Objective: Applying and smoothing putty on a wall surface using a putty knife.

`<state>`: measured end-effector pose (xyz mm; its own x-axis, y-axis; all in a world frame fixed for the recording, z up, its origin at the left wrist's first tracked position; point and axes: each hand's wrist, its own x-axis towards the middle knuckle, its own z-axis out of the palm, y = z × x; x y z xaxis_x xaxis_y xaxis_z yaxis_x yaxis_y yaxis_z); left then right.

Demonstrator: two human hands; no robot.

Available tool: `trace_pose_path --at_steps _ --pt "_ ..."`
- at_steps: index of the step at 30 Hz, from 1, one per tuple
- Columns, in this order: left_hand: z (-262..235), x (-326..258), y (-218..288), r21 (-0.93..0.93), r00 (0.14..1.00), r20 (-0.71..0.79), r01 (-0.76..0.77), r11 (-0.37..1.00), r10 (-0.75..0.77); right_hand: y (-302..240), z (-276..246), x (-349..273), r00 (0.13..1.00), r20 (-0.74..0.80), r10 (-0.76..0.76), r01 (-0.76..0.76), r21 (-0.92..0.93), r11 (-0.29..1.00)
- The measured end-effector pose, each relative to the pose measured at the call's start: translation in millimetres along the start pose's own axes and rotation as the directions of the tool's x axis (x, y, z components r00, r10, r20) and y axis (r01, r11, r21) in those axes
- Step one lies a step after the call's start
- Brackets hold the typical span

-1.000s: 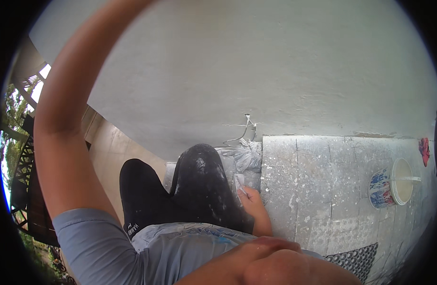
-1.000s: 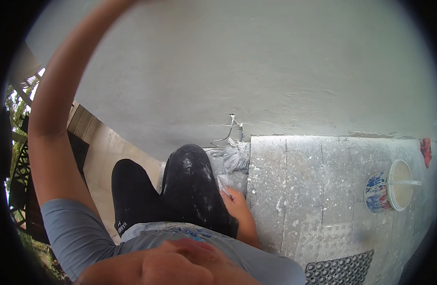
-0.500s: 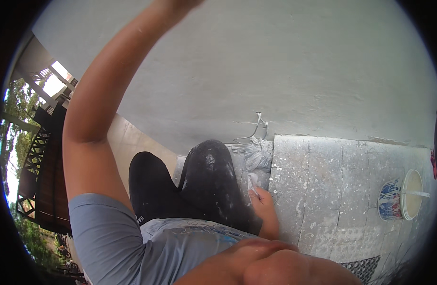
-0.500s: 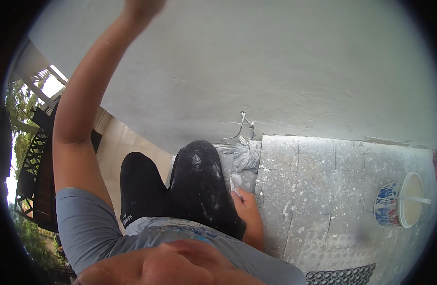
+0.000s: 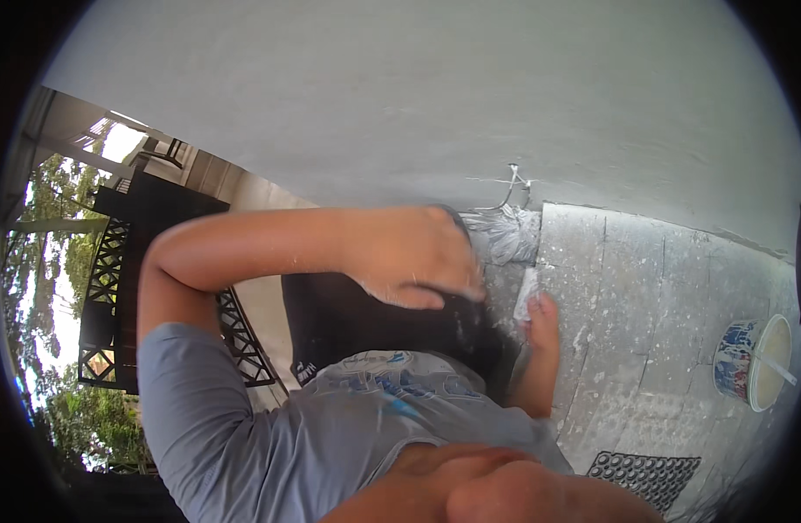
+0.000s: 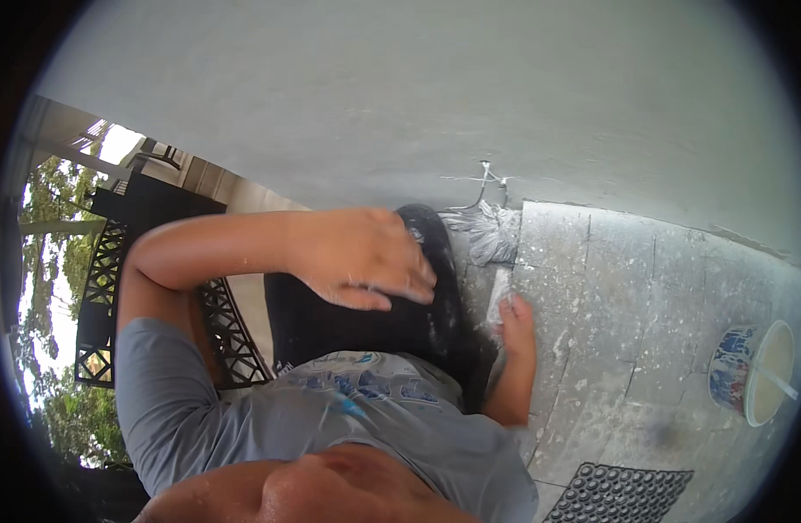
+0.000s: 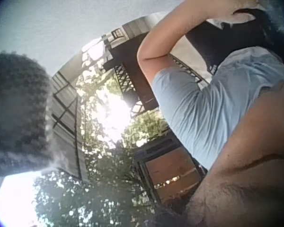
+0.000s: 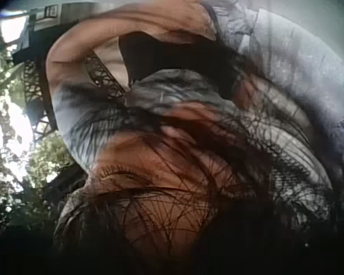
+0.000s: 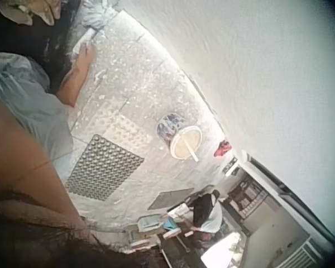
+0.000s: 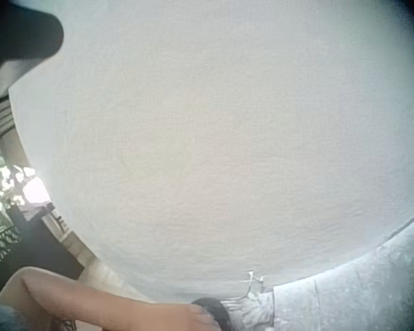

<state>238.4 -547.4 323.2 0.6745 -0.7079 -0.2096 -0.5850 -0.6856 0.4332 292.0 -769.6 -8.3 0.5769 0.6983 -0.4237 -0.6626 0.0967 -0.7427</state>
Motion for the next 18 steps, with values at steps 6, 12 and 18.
trace_pose_path --at_steps 6,12,18 --pt "66 -124 15 0.141 0.790 -0.378 0.565 0.813 -0.484 4 8 3 0.996 0.053 -0.068 0.055 0.224 0.973" --pt "308 -353 59 -0.619 -0.526 -0.785 0.668 0.412 -0.327 17 21 1 0.975 -0.036 -0.219 0.222 0.206 0.953" --pt "645 -399 213 -0.670 -0.354 0.529 0.384 -0.636 -0.771 36 53 20 0.931 -0.123 -0.342 0.328 -0.120 0.937"
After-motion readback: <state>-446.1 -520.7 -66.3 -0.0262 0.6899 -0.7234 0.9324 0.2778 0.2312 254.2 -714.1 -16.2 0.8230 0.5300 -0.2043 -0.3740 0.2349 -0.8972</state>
